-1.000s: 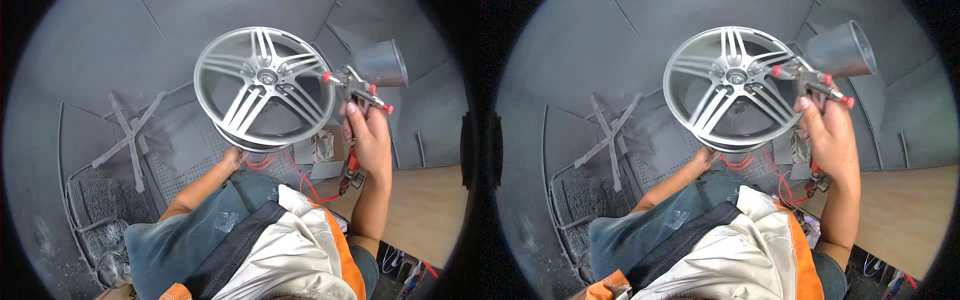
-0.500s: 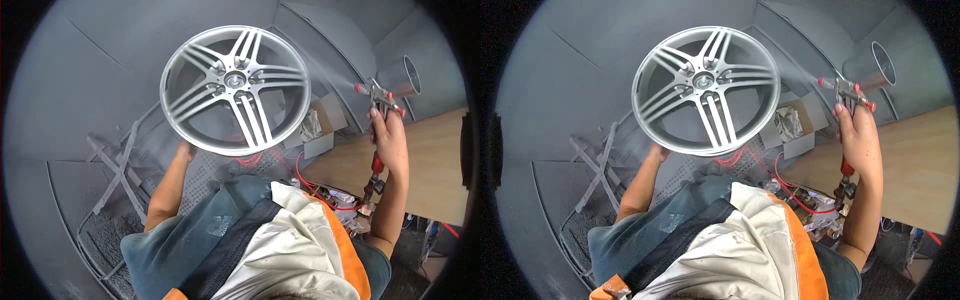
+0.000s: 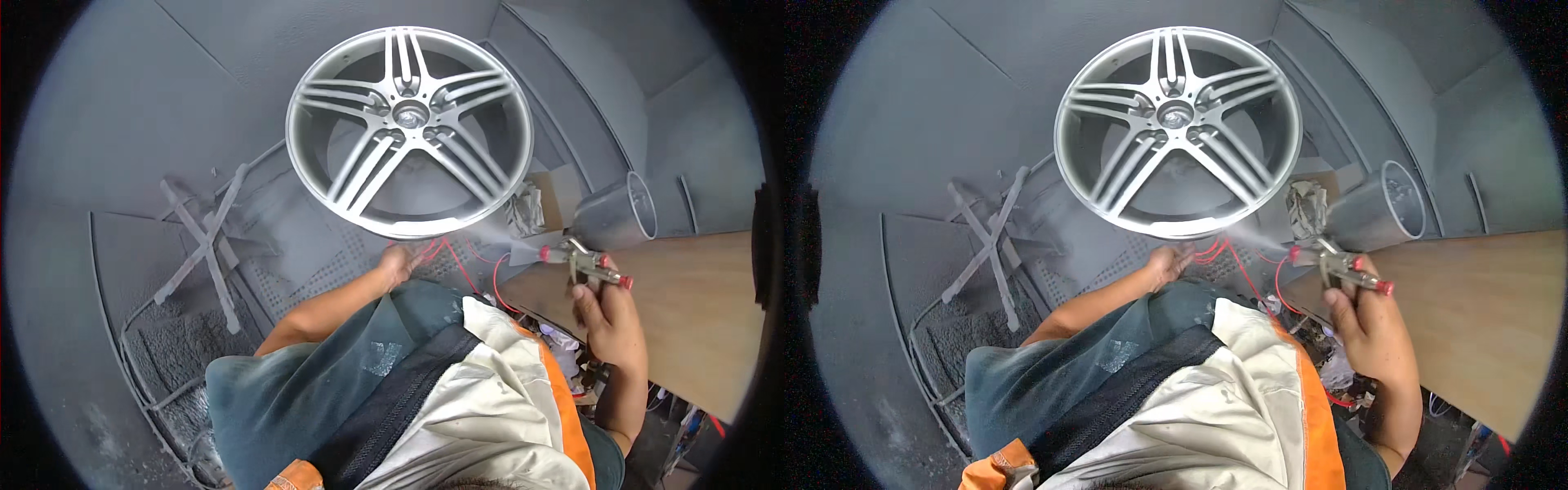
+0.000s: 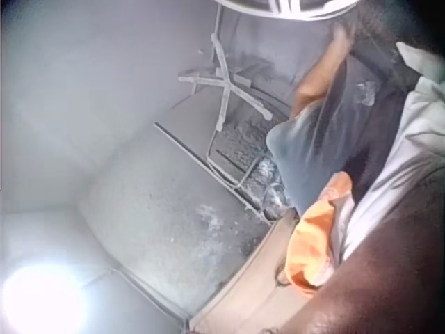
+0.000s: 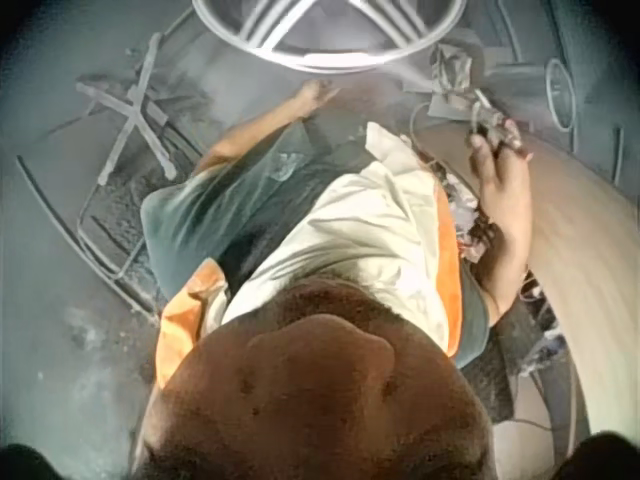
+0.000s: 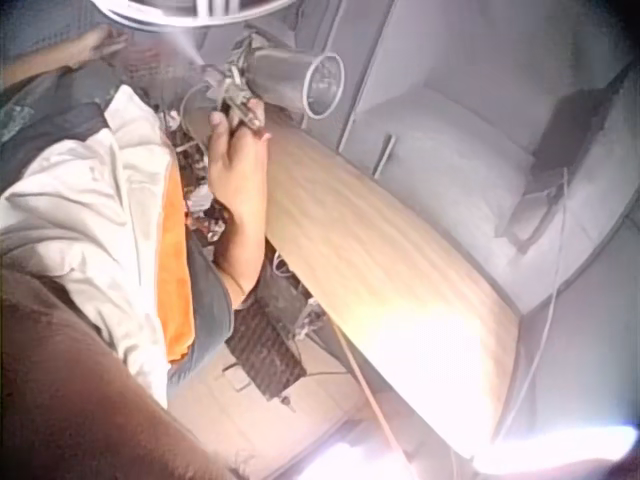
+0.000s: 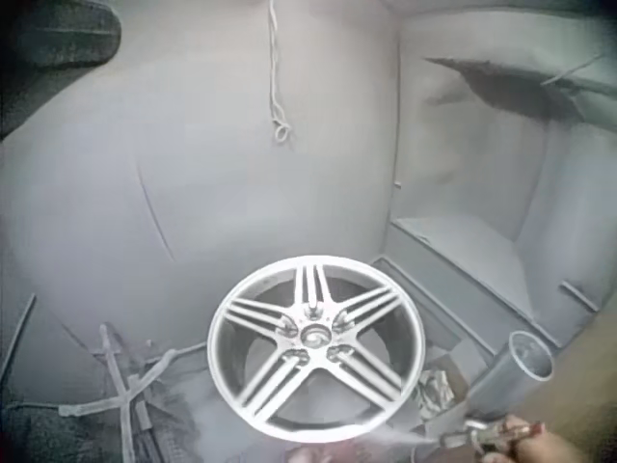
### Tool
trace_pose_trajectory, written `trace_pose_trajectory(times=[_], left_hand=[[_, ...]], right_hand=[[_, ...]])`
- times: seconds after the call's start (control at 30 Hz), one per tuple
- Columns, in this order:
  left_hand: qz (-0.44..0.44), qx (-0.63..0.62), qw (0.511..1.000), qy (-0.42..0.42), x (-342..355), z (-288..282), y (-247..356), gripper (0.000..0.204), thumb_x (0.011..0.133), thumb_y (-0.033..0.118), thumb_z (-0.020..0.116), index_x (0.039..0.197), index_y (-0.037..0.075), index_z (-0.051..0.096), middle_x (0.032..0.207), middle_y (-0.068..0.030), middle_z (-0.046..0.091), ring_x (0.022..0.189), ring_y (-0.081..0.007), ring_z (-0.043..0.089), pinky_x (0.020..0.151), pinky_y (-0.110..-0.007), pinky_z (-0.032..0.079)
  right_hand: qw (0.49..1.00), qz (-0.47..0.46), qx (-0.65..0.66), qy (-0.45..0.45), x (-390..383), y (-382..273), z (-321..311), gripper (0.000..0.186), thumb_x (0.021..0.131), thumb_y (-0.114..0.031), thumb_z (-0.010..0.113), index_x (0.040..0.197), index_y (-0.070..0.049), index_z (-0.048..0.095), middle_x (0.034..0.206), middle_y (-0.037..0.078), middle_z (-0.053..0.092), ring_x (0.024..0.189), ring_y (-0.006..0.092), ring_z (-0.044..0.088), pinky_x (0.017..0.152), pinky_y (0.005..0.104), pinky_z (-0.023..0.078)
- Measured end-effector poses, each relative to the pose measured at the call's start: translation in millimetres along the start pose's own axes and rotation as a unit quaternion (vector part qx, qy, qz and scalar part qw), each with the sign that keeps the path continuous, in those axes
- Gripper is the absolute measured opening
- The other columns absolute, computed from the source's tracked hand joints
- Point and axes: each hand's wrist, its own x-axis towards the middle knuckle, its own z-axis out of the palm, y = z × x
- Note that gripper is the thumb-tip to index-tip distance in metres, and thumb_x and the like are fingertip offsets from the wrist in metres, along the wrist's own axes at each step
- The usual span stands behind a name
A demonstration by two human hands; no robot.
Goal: Painting a car rim using a spray gun in a paint booth.
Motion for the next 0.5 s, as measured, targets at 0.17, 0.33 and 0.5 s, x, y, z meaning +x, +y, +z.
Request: trace_pose_trajectory(times=[0.17,0.33,0.5], left_hand=[[0.092,-0.094,0.988,0.077,17.3,6.6,-9.1,0.037,0.083,-0.008,0.037,0.120,-0.008,0.044,0.124,-0.0185,0.050,0.113,-0.0294,0.054,0.095,-0.037,0.051],[0.118,-0.066,0.990,0.051,20.4,8.7,-10.2,0.032,0.085,-0.008,0.036,0.114,-0.006,0.049,0.117,-0.0174,0.055,0.108,-0.0269,0.056,0.090,-0.034,0.052],[0.123,-0.056,0.990,0.042,42.6,8.9,-19.7,0.032,0.085,-0.008,0.036,0.113,-0.006,0.050,0.114,-0.0163,0.057,0.107,-0.0269,0.057,0.088,-0.033,0.052]], right_hand=[[0.988,-0.097,-0.003,-0.122,25.5,-0.3,-1.0,0.011,0.092,-0.007,0.054,0.096,0.003,0.053,0.089,0.018,0.051,0.075,0.0278,0.051,0.069,0.0356,0.044],[0.962,-0.258,0.065,-0.065,66.2,14.6,21.2,0.014,0.096,-0.012,0.053,0.096,0.002,0.055,0.072,0.001,0.053,0.057,0.0075,0.048,0.051,0.0234,0.040],[0.962,-0.266,0.054,-0.042,114.2,20.0,19.0,0.014,0.096,-0.013,0.053,0.093,0.001,0.055,0.071,0.001,0.052,0.056,0.0068,0.047,0.051,0.0224,0.039]])
